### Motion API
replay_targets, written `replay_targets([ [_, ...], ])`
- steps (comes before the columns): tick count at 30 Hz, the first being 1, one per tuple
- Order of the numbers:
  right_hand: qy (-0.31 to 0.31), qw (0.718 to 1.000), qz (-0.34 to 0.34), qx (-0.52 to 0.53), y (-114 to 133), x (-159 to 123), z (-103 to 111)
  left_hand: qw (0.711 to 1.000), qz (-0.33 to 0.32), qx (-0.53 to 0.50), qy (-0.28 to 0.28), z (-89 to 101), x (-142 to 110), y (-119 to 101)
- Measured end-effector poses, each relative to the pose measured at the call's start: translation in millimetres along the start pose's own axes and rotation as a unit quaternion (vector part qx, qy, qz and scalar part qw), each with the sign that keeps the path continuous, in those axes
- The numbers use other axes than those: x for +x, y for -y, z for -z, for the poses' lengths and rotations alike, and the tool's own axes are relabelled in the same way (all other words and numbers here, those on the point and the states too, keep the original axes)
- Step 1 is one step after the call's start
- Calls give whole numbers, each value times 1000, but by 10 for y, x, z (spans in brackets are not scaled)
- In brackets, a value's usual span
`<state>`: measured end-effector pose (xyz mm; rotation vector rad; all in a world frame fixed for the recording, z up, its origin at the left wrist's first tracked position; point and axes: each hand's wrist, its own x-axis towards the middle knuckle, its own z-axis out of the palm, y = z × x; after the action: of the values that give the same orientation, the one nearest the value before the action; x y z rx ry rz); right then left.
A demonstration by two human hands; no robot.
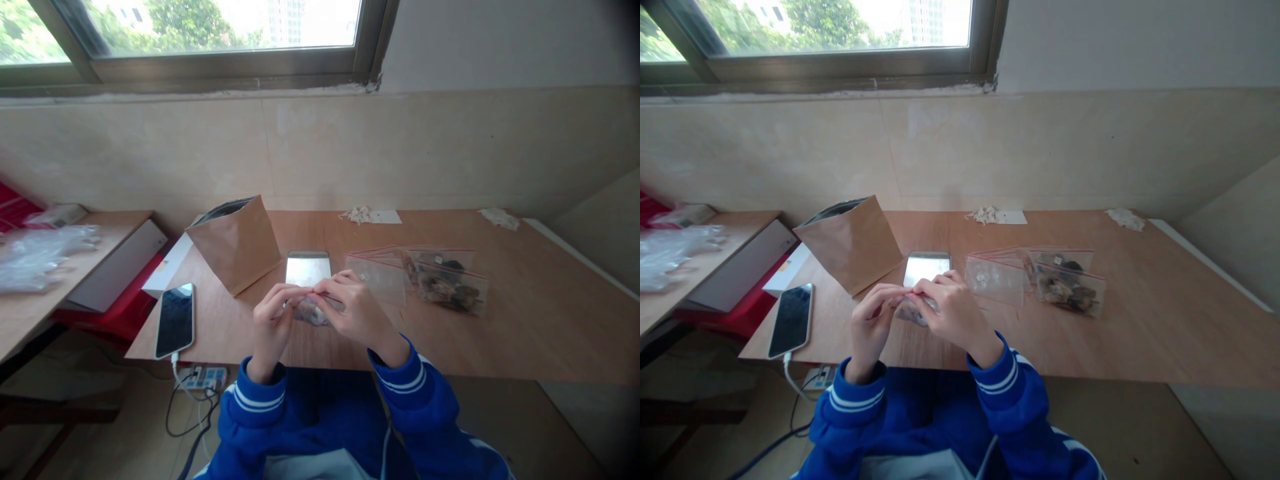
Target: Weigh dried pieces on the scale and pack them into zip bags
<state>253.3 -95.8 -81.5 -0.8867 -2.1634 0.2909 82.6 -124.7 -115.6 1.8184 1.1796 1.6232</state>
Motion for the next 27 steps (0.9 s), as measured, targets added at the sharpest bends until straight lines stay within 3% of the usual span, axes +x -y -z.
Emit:
replay_targets([
  [7, -44, 997, 34, -48, 39, 17, -87, 999, -7, -4, -35, -64, -64, 33],
  [15, -22, 997, 10, -77, -16, 37, -121, 986, 41, -6, -162, -106, -71, 54],
  [19, -42, 995, 17, -92, -63, 40, -116, 988, 34, -17, -151, -101, -32, 62],
  [24, -20, 993, 41, -106, -87, 65, -117, 992, 64, -58, -94, -100, 28, 109],
  [27, -15, 992, 37, -116, -162, 60, -121, 989, 71, -44, -125, -70, 77, 152],
])
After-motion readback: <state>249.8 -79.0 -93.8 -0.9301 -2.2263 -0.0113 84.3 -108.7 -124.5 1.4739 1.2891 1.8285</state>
